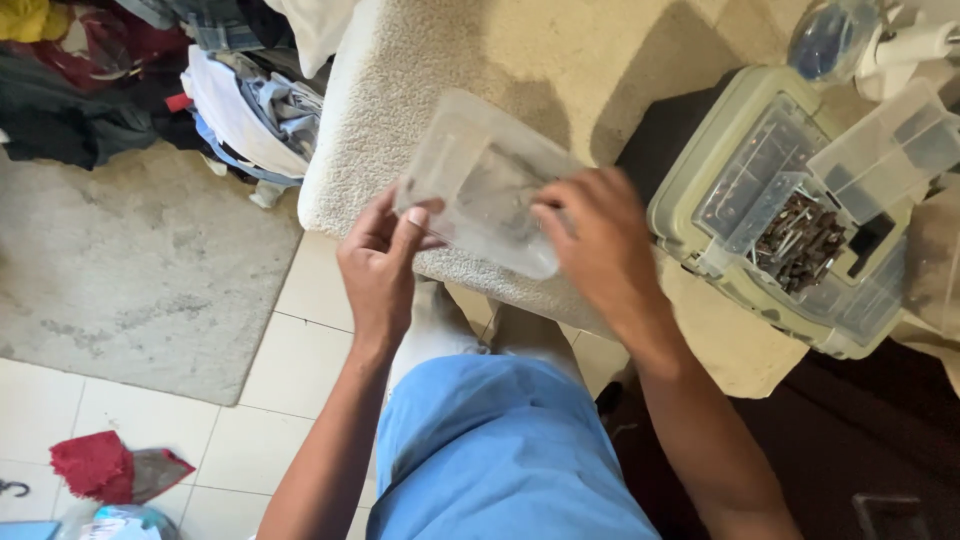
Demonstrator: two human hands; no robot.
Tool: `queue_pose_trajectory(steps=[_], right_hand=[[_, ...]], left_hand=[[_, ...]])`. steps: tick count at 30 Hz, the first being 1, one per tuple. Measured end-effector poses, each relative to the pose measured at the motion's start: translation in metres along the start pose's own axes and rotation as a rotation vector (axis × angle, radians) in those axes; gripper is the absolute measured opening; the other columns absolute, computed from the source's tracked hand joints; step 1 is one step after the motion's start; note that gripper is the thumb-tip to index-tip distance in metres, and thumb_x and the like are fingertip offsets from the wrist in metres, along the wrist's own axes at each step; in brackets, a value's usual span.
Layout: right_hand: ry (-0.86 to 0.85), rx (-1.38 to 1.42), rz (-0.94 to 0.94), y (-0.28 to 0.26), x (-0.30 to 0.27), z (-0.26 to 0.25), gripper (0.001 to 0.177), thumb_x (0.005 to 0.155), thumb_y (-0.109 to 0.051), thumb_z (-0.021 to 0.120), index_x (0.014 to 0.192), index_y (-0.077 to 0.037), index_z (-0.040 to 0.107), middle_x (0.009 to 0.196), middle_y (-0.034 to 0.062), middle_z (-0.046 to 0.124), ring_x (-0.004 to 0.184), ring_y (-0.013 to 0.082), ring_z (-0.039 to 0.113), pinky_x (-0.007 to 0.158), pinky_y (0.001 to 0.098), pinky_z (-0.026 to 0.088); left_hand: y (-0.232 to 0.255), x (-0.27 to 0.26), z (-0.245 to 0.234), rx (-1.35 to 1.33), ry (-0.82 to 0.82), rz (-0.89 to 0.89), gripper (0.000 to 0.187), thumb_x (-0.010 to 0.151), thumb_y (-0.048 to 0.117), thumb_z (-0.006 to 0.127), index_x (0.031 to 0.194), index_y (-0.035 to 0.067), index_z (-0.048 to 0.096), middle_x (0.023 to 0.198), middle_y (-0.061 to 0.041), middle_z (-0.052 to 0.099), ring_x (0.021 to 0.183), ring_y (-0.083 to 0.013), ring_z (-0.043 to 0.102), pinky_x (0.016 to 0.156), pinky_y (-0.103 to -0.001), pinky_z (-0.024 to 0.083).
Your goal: Sort various screws, bolts, and hardware into their respective compartments in a toolbox.
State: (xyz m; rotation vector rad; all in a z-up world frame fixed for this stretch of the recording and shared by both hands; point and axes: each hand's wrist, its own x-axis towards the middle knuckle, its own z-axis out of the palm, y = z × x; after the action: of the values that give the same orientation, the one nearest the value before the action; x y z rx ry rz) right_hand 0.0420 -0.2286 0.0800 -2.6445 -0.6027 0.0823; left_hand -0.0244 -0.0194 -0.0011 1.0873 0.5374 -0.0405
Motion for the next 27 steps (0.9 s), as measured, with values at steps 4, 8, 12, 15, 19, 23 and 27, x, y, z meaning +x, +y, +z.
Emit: queue_pose_trajectory(steps=[4, 8, 12, 15, 19, 23, 27], right_hand=[[0.108, 0.019, 0.167, -0.003, -0.026, -0.018, 0.013, 0.091, -0.008, 0.083, 0.098, -0.004, 0.072, 0.096, 0.0088, 0.07, 0.089, 0.0262, 0.063, 0.079, 0.0386, 0.051], [0.144, -0.041, 0.23, 0.01, -0.04, 0.0, 0.013, 0.09, -0.006, 0.082, 0.098, -0.004, 0.072, 0.095, 0.0095, 0.071, 0.086, 0.0264, 0.064, 0.077, 0.0385, 0.052], [0.162, 0.057, 0.325, 0.008, -0.04, 0.013, 0.014, 0.091, -0.007, 0.081, 0.099, -0.002, 0.071, 0.094, 0.0096, 0.071, 0.08, 0.022, 0.066, 0.072, 0.0349, 0.053], [0.22, 0.305, 0.447, 0.011, -0.047, 0.017, 0.013, 0.096, -0.006, 0.078, 0.103, 0.0, 0.07, 0.094, 0.0068, 0.071, 0.078, 0.0145, 0.066, 0.071, 0.0301, 0.055], [0.26, 0.555, 0.534, 0.006, -0.059, 0.007, 0.012, 0.099, -0.003, 0.075, 0.108, 0.002, 0.069, 0.095, 0.0037, 0.071, 0.08, 0.0098, 0.065, 0.073, 0.027, 0.055], [0.245, 0.985, 0.662, 0.009, -0.054, -0.004, 0.021, 0.099, -0.004, 0.069, 0.117, 0.004, 0.065, 0.098, 0.006, 0.067, 0.082, 0.0099, 0.064, 0.07, 0.0247, 0.055], [0.168, 1.432, 0.831, 0.027, -0.045, -0.009, 0.021, 0.101, -0.014, 0.064, 0.113, 0.004, 0.064, 0.095, 0.0099, 0.068, 0.077, 0.0147, 0.065, 0.062, 0.0263, 0.052]], left_hand=[[0.015, 0.004, -0.007, -0.005, 0.049, 0.088, 0.042, 0.104, 0.015, 0.065, 0.14, -0.006, 0.06, 0.113, -0.018, 0.075, 0.097, -0.0184, 0.074, 0.082, -0.033, 0.067], [0.017, 0.008, -0.01, 0.004, 0.063, 0.096, 0.042, 0.103, 0.016, 0.065, 0.139, -0.005, 0.06, 0.112, -0.018, 0.075, 0.094, -0.0175, 0.073, 0.081, -0.033, 0.066], [0.014, 0.006, -0.011, 0.032, 0.065, 0.101, 0.043, 0.103, 0.016, 0.065, 0.14, -0.006, 0.06, 0.112, -0.018, 0.075, 0.091, -0.0173, 0.072, 0.08, -0.032, 0.066], [0.01, 0.004, -0.01, -0.012, 0.077, 0.063, 0.044, 0.102, 0.016, 0.066, 0.14, -0.006, 0.058, 0.113, -0.018, 0.075, 0.093, -0.0178, 0.073, 0.079, -0.032, 0.065], [0.007, -0.001, -0.01, 0.027, 0.054, 0.089, 0.045, 0.103, 0.016, 0.065, 0.141, -0.007, 0.058, 0.113, -0.018, 0.075, 0.094, -0.0181, 0.073, 0.082, -0.032, 0.065], [0.004, -0.002, -0.008, 0.017, 0.043, 0.065, 0.047, 0.102, 0.015, 0.066, 0.143, -0.007, 0.057, 0.114, -0.018, 0.075, 0.096, -0.0182, 0.074, 0.082, -0.032, 0.065], [0.009, -0.004, -0.004, 0.025, -0.001, 0.046, 0.047, 0.103, 0.013, 0.065, 0.144, -0.007, 0.056, 0.115, -0.018, 0.075, 0.094, -0.0179, 0.073, 0.083, -0.032, 0.065]])
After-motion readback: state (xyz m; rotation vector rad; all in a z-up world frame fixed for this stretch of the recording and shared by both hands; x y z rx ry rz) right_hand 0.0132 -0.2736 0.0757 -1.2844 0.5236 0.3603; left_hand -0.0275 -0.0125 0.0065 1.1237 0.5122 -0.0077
